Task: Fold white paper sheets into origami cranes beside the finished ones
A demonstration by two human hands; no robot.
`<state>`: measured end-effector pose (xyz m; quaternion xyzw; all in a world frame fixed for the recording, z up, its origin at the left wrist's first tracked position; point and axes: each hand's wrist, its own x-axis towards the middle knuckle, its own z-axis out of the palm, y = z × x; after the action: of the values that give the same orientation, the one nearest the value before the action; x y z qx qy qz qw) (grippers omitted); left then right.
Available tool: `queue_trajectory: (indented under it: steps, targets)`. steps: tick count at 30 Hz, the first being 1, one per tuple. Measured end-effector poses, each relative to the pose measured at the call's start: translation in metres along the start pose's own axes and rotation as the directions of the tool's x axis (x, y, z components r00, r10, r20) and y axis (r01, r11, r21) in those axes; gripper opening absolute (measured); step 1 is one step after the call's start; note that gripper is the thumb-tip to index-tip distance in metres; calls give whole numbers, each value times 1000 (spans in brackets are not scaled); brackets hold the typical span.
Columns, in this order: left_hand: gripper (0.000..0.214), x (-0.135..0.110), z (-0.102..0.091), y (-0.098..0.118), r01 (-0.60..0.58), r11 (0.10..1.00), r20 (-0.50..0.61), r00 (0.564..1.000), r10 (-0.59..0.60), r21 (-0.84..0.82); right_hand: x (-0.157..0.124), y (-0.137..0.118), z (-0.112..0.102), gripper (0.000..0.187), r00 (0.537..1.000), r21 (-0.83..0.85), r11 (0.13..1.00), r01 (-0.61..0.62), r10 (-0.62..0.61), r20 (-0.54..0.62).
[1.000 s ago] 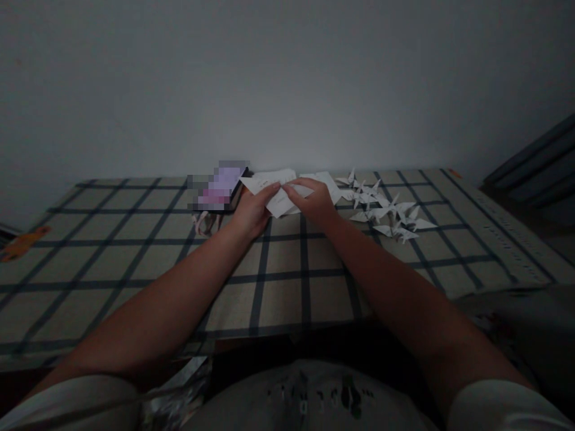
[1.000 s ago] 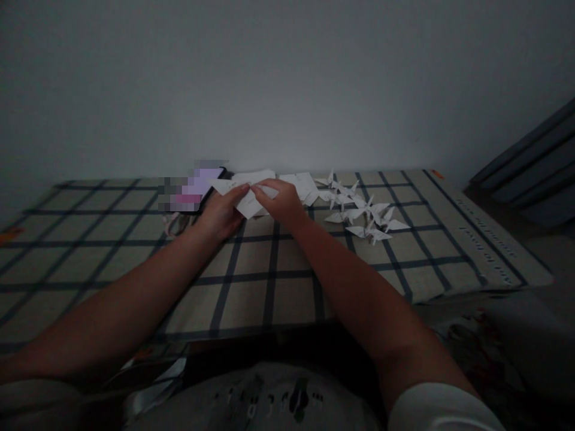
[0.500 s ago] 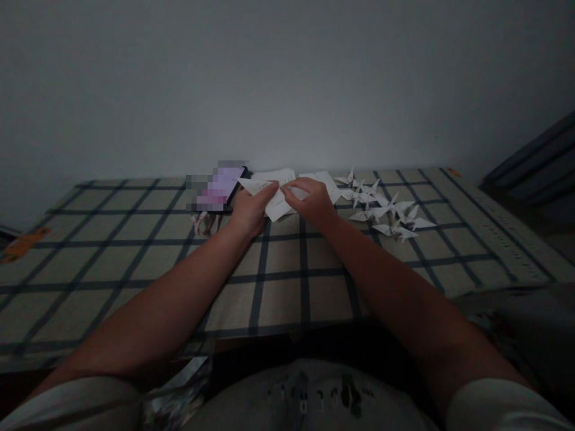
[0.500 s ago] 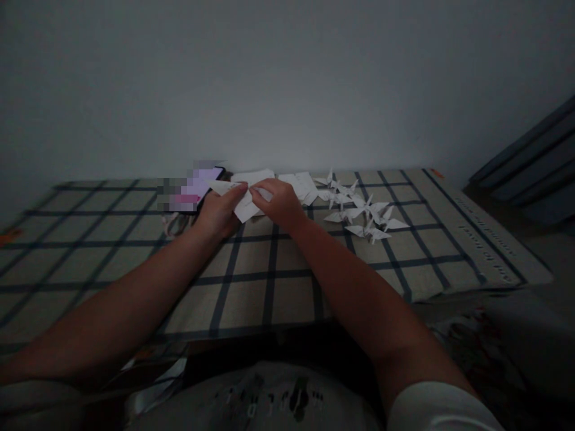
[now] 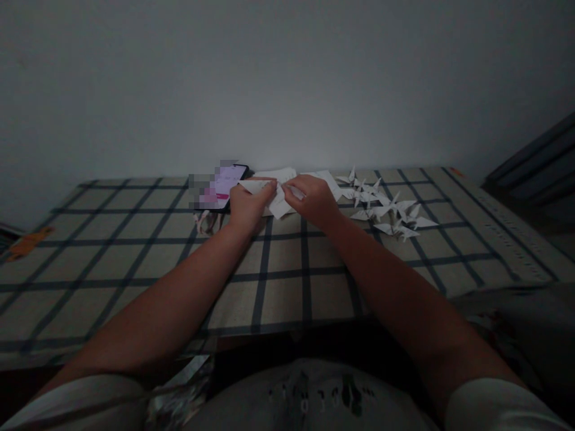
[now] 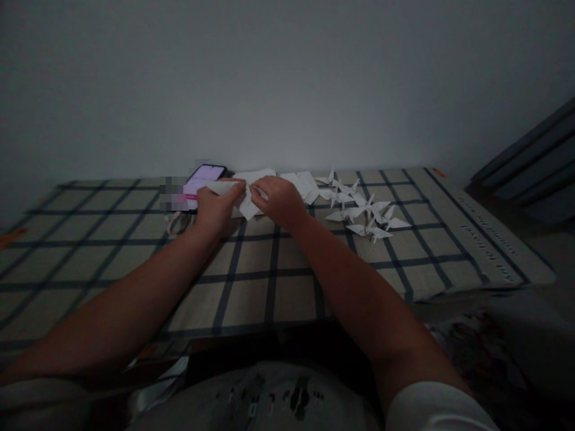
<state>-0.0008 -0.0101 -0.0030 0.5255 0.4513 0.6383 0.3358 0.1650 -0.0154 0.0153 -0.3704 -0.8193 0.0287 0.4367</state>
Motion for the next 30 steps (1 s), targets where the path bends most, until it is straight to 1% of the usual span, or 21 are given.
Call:
queue_trajectory:
  steps: [5, 7, 10, 12, 15, 18, 22, 25, 27, 30]
  targets:
    - [26, 6, -5, 0, -24, 994, -49, 998, 29, 111, 1, 2, -7, 18, 1000, -34, 999, 19, -20, -14]
    - [26, 8, -6, 1, -44, 987, -39, 998, 51, 152, 1, 3, -9, 19, 999, -66, 997, 46, -48, -18]
    - [20, 9, -8, 2, -106, 972, -5, 994, 110, 211, 1, 5, -11, 19, 996, -108, 990, 88, -91, -22]
    - [17, 10, -8, 2, -142, 962, 1, 989, 145, 232, 2, 8, -13, 18, 993, -127, 987, 96, -103, -52]
    - [18, 12, -9, 0, -141, 964, -5, 989, 146, 223, 3, 11, -17, 17, 988, -127, 989, 75, -91, -123]
    - [19, 14, -9, -2, -135, 966, 1, 990, 138, 222, 5, 13, -22, 14, 983, -80, 997, 16, -31, -181]
    - [19, 17, -11, -5, -147, 965, -3, 988, 151, 218, 6, 16, -28, 14, 962, 49, 994, -95, 104, -251]
    - [19, 21, -14, -7, -141, 966, -35, 988, 153, 218, 7, 22, -33, 23, 940, 181, 966, -182, 225, -255]
    - [19, 25, -15, -9, -121, 973, -73, 988, 138, 199, 7, 30, -36, 32, 916, 275, 930, -242, 312, -250]
    - [20, 30, -16, -11, -98, 987, -131, 985, 115, 129, 7, 41, -40, 41, 889, 367, 883, -291, 392, -238]
